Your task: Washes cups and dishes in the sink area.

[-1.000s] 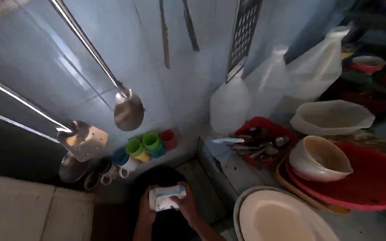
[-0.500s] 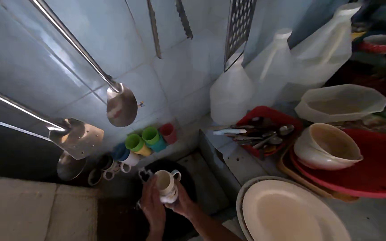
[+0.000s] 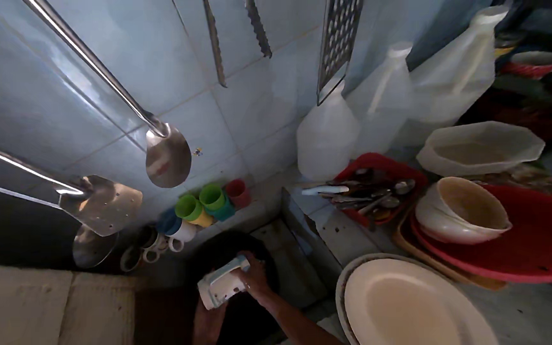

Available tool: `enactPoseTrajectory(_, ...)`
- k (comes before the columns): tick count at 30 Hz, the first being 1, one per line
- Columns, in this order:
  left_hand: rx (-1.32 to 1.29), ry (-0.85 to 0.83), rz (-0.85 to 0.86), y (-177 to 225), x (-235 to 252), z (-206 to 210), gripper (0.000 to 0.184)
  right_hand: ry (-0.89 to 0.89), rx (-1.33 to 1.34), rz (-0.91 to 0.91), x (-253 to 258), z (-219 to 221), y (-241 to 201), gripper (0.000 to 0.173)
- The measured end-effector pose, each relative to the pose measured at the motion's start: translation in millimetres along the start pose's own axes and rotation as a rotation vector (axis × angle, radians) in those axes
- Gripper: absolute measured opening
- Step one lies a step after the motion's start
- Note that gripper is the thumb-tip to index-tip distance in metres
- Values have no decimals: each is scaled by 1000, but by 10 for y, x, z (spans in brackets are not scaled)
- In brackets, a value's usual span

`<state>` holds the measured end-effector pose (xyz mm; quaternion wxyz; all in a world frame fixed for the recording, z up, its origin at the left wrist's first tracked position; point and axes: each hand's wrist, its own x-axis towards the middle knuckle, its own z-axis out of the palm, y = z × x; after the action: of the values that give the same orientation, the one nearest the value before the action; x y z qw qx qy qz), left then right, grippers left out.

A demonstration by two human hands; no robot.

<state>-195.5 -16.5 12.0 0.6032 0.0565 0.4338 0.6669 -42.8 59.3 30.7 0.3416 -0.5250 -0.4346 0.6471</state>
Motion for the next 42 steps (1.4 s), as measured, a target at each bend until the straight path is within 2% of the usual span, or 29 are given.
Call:
enactPoseTrajectory(2,126,93,-46,-209,-24,-152,28,-11,-321,-154,-68,-5,-96,70)
enactPoseTrajectory(4,187,51,-89,-392,-20,-332,27,-90,-527,-267,-190,44,-210,76)
enactPoseTrajectory(8,340,113,-86,-551,-148,-376,24,-251,-763,-510,-420,174,-319,75)
enactPoseTrajectory(10,523,121,-75,-492,-235,-235,32,-280,-813,-611,-479,208,-333,74)
enactPoseTrajectory(12,716,154,-149,-357,-337,56,39,-288,-813,-667,-510,203,-337,74)
enactPoseTrajectory(14,599,121,-149,-324,-306,32,36,-251,-772,-693,-523,170,-307,71)
enactPoseTrajectory(16,428,57,-111,-282,-175,-241,31,-204,-692,-669,-543,91,-255,69)
enactPoseTrajectory(19,341,-19,-141,20,98,-406,35,36,-398,-744,-517,-80,-57,67)
enactPoseTrajectory(21,478,-78,-163,277,244,-44,32,211,-229,-797,-409,-205,85,72)
enactPoseTrajectory(23,747,-258,-104,539,347,456,20,244,-155,-773,-352,-378,138,81)
enactPoseTrajectory(26,1152,-637,58,847,542,1123,37,67,-151,-678,-379,-685,110,87)
enactPoseTrajectory(27,1274,-752,98,911,604,1296,37,3,-154,-629,-405,-764,83,88)
enactPoseTrajectory(29,1517,-933,147,951,657,1597,30,-80,-150,-535,-431,-858,62,91)
enactPoseTrajectory(31,1727,-1054,185,878,647,1802,27,-88,-157,-506,-414,-852,109,101)
enactPoseTrajectory(33,1849,-1110,183,754,603,1899,26,-27,-169,-471,-400,-761,178,108)
enactPoseTrajectory(34,1863,-1115,168,689,583,1913,26,25,-163,-439,-401,-714,200,105)
enactPoseTrajectory(38,1750,-936,110,475,528,1839,30,381,-265,-439,-405,-622,249,84)
enactPoseTrajectory(40,1718,-853,21,419,491,1847,44,549,-295,-451,-335,-657,289,82)
enactPoseTrajectory(42,1754,-843,-24,358,474,1918,47,604,-272,-442,-270,-700,320,84)
